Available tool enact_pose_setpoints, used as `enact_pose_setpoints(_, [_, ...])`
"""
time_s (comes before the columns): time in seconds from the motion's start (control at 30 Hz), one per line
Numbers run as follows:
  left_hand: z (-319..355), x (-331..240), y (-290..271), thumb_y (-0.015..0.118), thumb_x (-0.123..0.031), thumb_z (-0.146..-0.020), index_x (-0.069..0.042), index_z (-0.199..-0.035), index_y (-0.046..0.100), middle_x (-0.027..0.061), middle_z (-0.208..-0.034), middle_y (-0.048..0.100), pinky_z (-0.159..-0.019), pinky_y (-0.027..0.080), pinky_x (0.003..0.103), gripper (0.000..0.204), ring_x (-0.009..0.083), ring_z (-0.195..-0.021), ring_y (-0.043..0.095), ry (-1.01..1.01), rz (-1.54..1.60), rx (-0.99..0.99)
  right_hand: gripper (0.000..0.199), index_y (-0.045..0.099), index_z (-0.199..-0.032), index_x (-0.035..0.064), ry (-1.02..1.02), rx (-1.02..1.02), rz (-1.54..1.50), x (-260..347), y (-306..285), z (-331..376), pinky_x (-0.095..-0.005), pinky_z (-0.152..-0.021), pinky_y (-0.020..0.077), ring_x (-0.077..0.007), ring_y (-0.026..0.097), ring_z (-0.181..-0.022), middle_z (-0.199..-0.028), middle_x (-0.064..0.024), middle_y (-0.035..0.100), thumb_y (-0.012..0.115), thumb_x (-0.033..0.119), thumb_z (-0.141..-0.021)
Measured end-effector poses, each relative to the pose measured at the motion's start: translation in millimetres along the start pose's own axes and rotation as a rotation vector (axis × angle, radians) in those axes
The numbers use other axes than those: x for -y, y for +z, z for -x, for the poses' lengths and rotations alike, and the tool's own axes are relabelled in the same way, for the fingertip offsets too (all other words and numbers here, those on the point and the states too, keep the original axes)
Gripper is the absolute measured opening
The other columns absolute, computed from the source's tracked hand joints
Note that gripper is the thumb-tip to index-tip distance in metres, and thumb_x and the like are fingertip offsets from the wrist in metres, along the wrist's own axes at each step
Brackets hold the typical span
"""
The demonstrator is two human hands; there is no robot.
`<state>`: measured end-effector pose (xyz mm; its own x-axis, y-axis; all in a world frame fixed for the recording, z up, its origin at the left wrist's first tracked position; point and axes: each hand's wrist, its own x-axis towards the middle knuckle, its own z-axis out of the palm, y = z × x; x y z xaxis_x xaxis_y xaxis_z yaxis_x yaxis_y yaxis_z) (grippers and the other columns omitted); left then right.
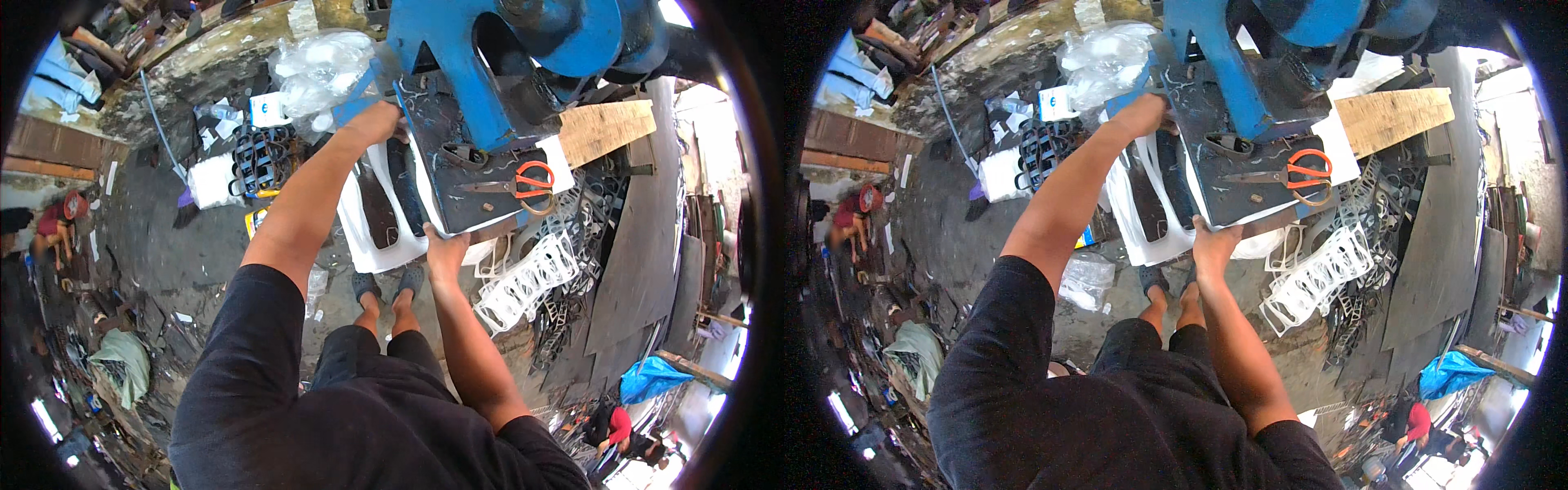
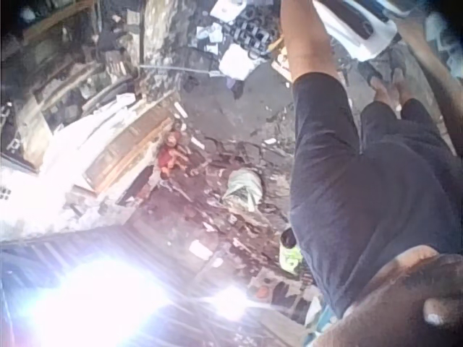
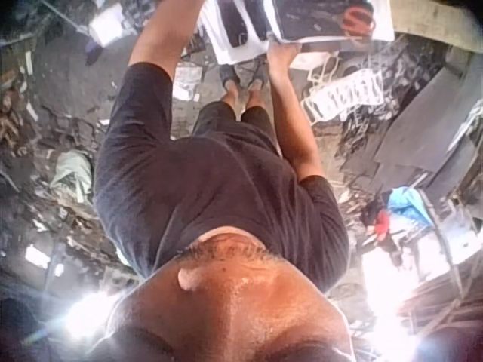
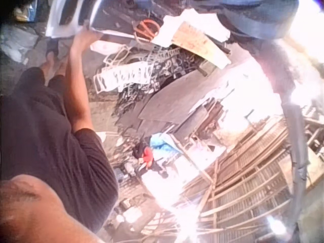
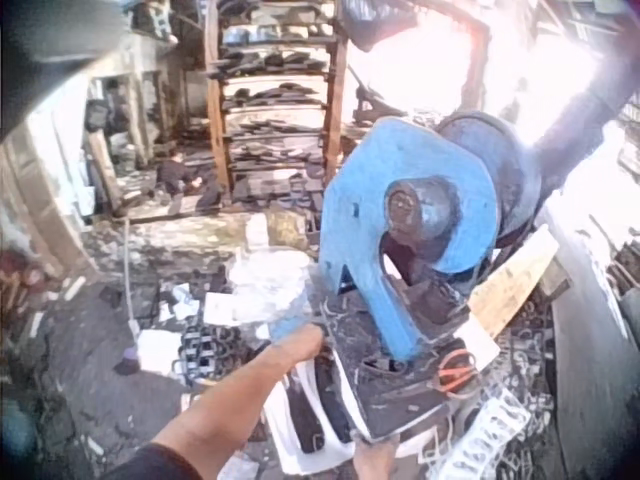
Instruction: The person repeatedly places white plastic sandal frames onto a blue press machine, activates the press, and removes the assembled sandals. The person then stacks the finished sandals and places them into a plastic bag.
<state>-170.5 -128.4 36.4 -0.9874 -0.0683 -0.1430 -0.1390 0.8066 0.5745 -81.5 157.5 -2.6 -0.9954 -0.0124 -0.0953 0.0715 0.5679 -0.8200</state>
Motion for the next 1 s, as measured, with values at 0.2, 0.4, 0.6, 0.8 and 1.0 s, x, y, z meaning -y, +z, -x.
enact_pose_setpoints(0.2, [-14.5,4.0,-1.8,0.083,-0.027,-0.071,-0.009,-0.111,0.068,0.0204,-0.110,0.067,-0.091,0.050,0.046,0.047,0.0392,-0.108,0.061,-0.065,-0.069,0.004,0.062,0.048,-0.118,-0.0108,0.025,0.047,-0.049,-14.5,10.4,-13.7,-0.0480,-0.100,0.0371,-0.0439,0.049,-0.112,-0.118,-0.0280,0.052,0.082,0.012,-0.071])
enact_pose_setpoints(0.4, [-13.8,13.0,-8.3,0.086,-0.034,-0.069,-0.007,-0.110,0.069,0.0174,-0.106,0.069,-0.085,0.050,0.044,0.053,0.0380,-0.101,0.064,0.027,-0.023,-0.012,0.063,0.048,-0.118,-0.0133,-0.034,0.054,0.011,-3.0,6.3,-10.4,-0.0470,-0.100,0.0369,-0.0444,0.049,-0.113,-0.118,-0.0284,0.053,0.081,0.015,-0.073])
enact_pose_setpoints(0.6, [-13.9,18.3,-1.4,0.085,-0.034,-0.068,-0.009,-0.112,0.067,0.0170,-0.106,0.069,-0.084,0.049,0.044,0.053,0.0376,-0.100,0.064,0.058,0.052,-0.068,0.058,0.051,-0.117,-0.0130,-0.001,0.036,-0.043,-5.0,7.3,-11.6,-0.0428,-0.098,0.0395,-0.0379,0.054,-0.112,-0.117,-0.0260,0.057,0.080,0.013,-0.075])
enact_pose_setpoints(0.8, [-15.6,22.2,4.9,0.084,-0.028,-0.069,-0.009,-0.118,0.067,0.0185,-0.113,0.067,-0.090,0.049,0.045,0.055,0.0375,-0.108,0.061,0.023,-0.029,-0.051,0.055,0.052,-0.115,-0.0123,-0.023,0.038,-0.017,1.2,6.1,-10.5,-0.0420,-0.098,0.0402,-0.0370,0.056,-0.110,-0.116,-0.0260,0.058,0.080,0.011,-0.074])
enact_pose_setpoints(1.0, [-11.5,19.8,5.8,0.082,-0.014,-0.072,-0.007,-0.108,0.068,0.0164,-0.104,0.069,-0.084,0.049,0.043,0.039,0.0370,-0.099,0.063,0.142,0.199,-0.106,0.054,0.054,-0.114,-0.0114,-0.024,0.037,-0.032,-3.7,8.6,-13.8,-0.0409,-0.097,0.0409,-0.0351,0.057,-0.109,-0.115,-0.0242,0.059,0.081,0.011,-0.073])
